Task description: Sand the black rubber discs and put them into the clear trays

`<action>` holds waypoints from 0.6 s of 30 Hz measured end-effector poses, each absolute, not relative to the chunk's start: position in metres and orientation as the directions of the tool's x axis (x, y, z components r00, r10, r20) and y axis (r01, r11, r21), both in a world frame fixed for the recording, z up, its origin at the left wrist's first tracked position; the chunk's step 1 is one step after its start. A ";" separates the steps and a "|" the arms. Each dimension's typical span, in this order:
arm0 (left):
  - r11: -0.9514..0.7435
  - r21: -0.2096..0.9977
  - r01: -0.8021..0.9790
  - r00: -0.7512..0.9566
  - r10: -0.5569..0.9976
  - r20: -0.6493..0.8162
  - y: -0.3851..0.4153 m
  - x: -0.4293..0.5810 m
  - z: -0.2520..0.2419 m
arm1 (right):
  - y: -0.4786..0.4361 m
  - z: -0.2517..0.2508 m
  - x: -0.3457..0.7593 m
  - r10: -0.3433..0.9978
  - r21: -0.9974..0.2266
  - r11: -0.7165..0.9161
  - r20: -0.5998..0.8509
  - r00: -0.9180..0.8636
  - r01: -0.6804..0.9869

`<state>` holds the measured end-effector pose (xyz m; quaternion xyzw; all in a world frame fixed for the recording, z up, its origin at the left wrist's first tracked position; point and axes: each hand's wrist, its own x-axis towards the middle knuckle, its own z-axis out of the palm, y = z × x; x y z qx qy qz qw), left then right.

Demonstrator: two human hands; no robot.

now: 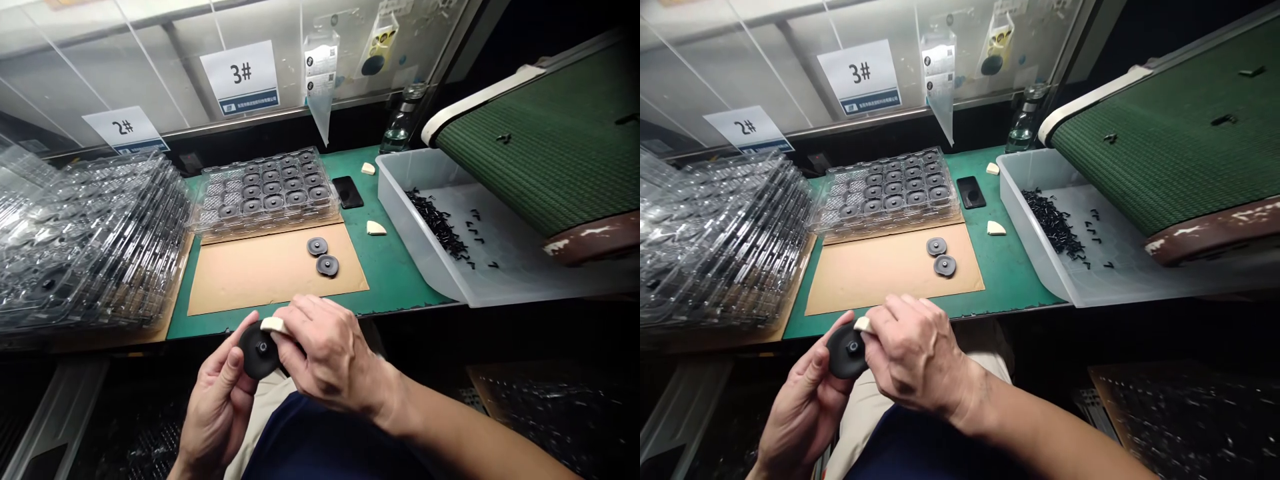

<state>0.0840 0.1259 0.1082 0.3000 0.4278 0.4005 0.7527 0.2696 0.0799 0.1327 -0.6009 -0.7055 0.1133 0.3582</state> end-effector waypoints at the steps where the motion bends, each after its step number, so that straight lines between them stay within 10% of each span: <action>1: 0.468 0.807 -0.360 0.279 0.880 -0.385 0.126 0.085 0.108 | 0.079 0.131 0.268 0.940 -0.621 0.224 0.342 0.003 0.751; 5: 0.411 0.827 -0.383 0.239 0.909 -0.341 0.129 0.084 0.105 | 0.078 0.128 0.266 0.975 -0.746 0.144 0.221 0.037 0.650; 11: 0.551 0.774 -0.311 0.428 0.809 -0.404 0.132 0.080 0.106 | 0.088 0.126 0.275 0.885 -0.502 0.356 0.453 -0.111 0.789; 18: 0.346 0.858 -0.379 0.218 0.935 -0.281 0.134 0.079 0.105 | 0.083 0.121 0.262 0.973 -0.805 0.156 0.226 0.053 0.572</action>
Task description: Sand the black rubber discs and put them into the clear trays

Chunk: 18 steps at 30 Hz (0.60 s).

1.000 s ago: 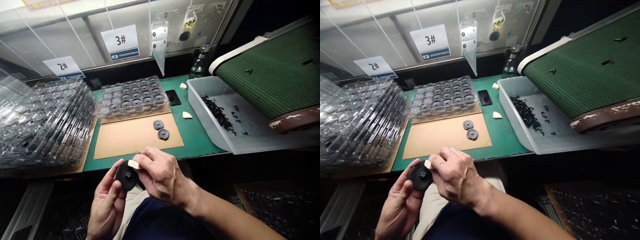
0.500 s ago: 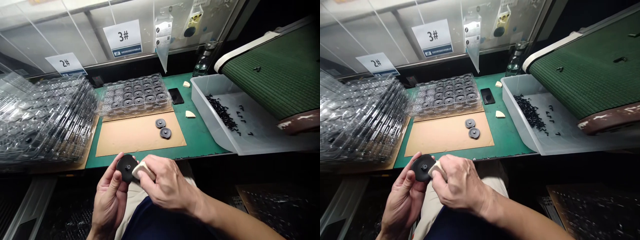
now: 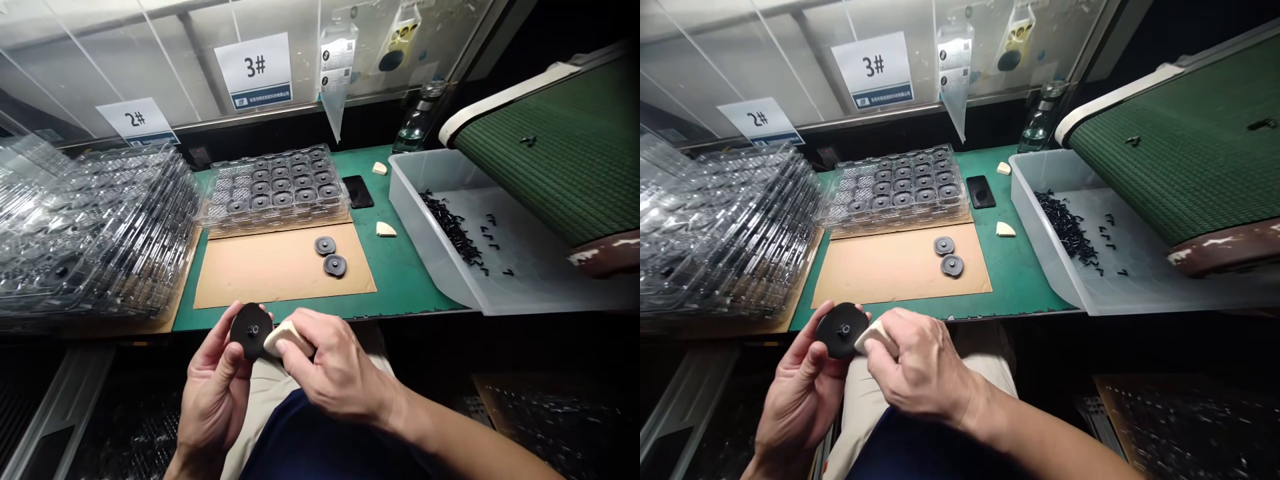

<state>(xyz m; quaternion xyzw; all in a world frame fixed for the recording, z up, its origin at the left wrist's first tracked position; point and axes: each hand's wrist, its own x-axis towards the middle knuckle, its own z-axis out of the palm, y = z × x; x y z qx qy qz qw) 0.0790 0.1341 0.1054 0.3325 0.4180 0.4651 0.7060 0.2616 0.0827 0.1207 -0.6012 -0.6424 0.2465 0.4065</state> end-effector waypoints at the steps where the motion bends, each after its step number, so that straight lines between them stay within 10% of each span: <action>1: 0.386 0.852 -0.354 0.259 0.916 -0.307 0.135 0.077 0.105 | 0.084 0.121 0.263 0.962 -0.777 0.186 0.268 0.049 0.601; 8: 0.640 0.720 -0.270 0.584 0.703 -0.406 0.139 0.068 0.104 | 0.098 0.130 0.281 0.783 -0.363 0.563 0.523 -0.337 0.743; 14: 0.392 0.823 -0.411 0.261 0.915 -0.306 0.140 0.077 0.106 | 0.093 0.129 0.261 0.995 -0.867 0.063 0.091 0.033 0.495; 18: 0.377 0.831 -0.409 0.268 0.920 -0.286 0.140 0.075 0.107 | 0.093 0.127 0.258 0.999 -0.912 -0.024 -0.012 0.031 0.410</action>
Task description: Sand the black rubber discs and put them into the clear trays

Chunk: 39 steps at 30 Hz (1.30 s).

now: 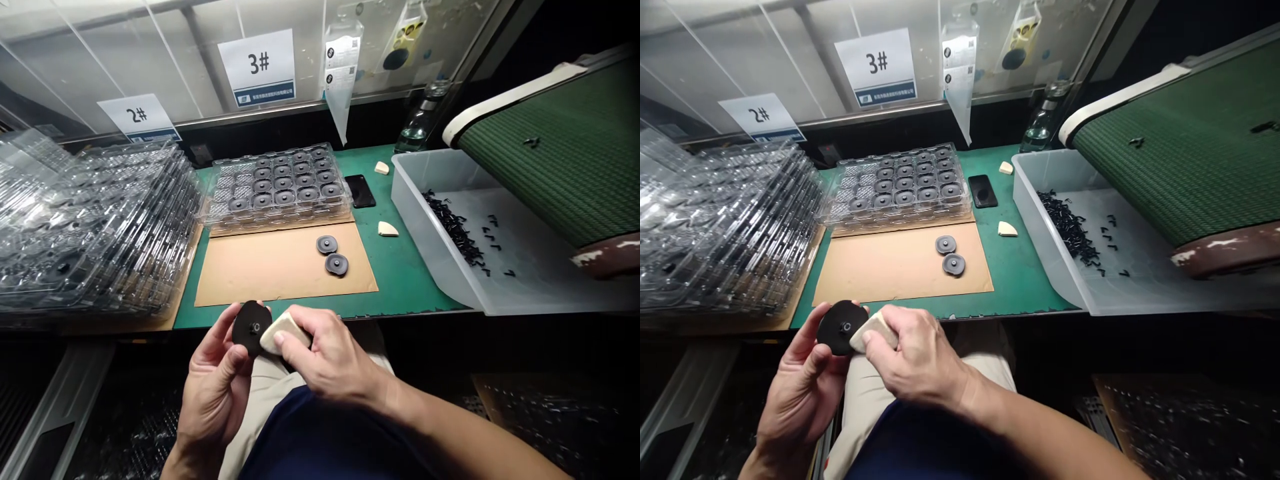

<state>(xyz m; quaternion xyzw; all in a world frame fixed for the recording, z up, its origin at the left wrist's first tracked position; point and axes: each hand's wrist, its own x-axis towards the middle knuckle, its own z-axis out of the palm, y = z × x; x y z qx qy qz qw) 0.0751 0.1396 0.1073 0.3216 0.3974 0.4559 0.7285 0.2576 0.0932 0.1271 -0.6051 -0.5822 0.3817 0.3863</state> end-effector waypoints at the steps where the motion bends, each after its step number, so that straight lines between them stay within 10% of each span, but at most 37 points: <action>1: 0.421 0.820 -0.388 0.309 0.898 -0.314 0.140 0.073 0.107 | 0.094 0.126 0.259 0.995 -0.879 0.050 0.086 0.055 0.475; 5: 0.601 0.748 -0.281 0.497 0.758 -0.423 0.145 0.065 0.107 | 0.097 0.124 0.269 0.919 -0.634 0.340 0.381 -0.101 0.695; 15: 0.792 0.573 -0.209 0.654 0.549 -0.521 0.144 0.065 0.102 | 0.105 0.124 0.281 0.762 -0.383 0.630 0.472 -0.444 0.675; 19: 0.697 0.604 -0.386 0.483 0.710 -0.512 0.144 0.072 0.101 | 0.104 0.116 0.274 0.874 -0.524 0.419 0.455 -0.171 0.742; 25: 0.399 0.811 -0.428 0.245 0.915 -0.321 0.143 0.077 0.106 | 0.094 0.115 0.257 1.000 -0.901 -0.006 0.005 0.024 0.434; 30: 0.575 0.753 -0.321 0.390 0.804 -0.448 0.145 0.069 0.106 | 0.095 0.116 0.266 0.954 -0.679 0.250 0.296 -0.055 0.690; 39: 0.769 0.619 -0.160 0.598 0.574 -0.558 0.140 0.064 0.101 | 0.095 0.115 0.275 0.867 -0.469 0.490 0.346 -0.358 0.735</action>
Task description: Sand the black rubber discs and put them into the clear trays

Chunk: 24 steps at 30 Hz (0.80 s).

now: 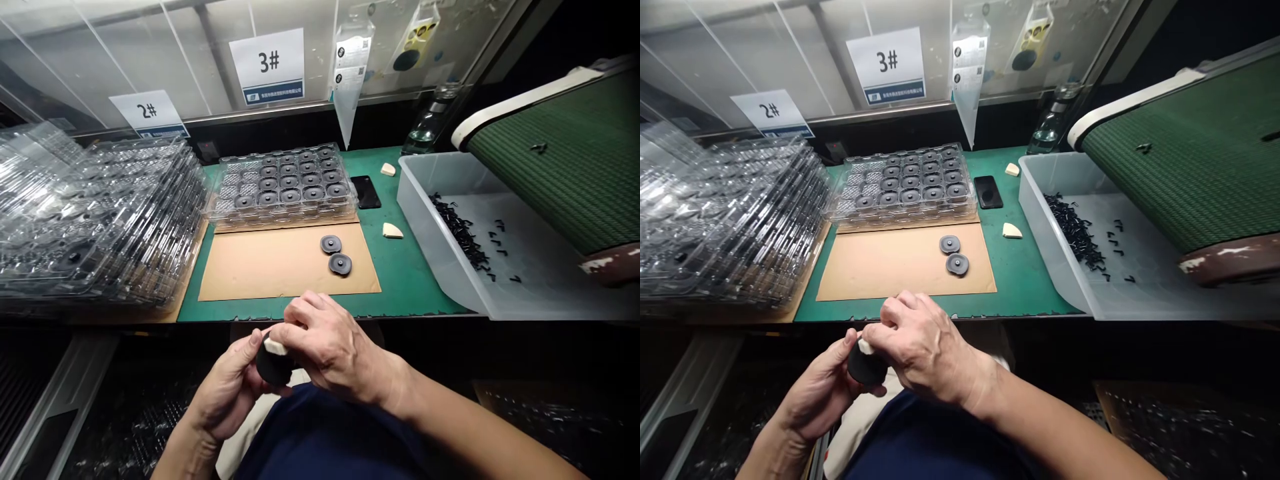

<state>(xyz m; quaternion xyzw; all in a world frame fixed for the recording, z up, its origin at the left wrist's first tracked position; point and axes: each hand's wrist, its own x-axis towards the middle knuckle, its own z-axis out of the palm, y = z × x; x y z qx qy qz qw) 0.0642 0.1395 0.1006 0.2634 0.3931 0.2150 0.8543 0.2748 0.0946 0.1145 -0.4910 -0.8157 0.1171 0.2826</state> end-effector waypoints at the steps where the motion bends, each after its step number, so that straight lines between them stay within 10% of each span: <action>1: 0.789 0.594 -0.156 0.602 0.553 -0.576 0.138 0.064 0.099 | 0.095 0.116 0.276 0.848 -0.457 0.523 0.361 -0.388 0.720; 9: 0.799 0.528 -0.289 0.639 0.571 -0.515 0.138 0.065 0.097 | 0.103 0.116 0.280 0.763 -0.407 0.621 0.510 -0.397 0.669; 14: 0.585 0.691 -0.425 0.405 0.805 -0.433 0.134 0.071 0.091 | 0.096 0.110 0.262 0.978 -0.730 0.146 0.207 0.013 0.668; 17: 0.462 0.798 -0.387 0.266 0.884 -0.384 0.128 0.075 0.096 | 0.092 0.117 0.251 0.987 -0.848 0.139 0.160 -0.002 0.512; 24: 0.369 0.841 -0.396 0.211 0.928 -0.309 0.127 0.071 0.113 | 0.091 0.128 0.258 0.930 -0.641 0.276 0.367 -0.030 0.716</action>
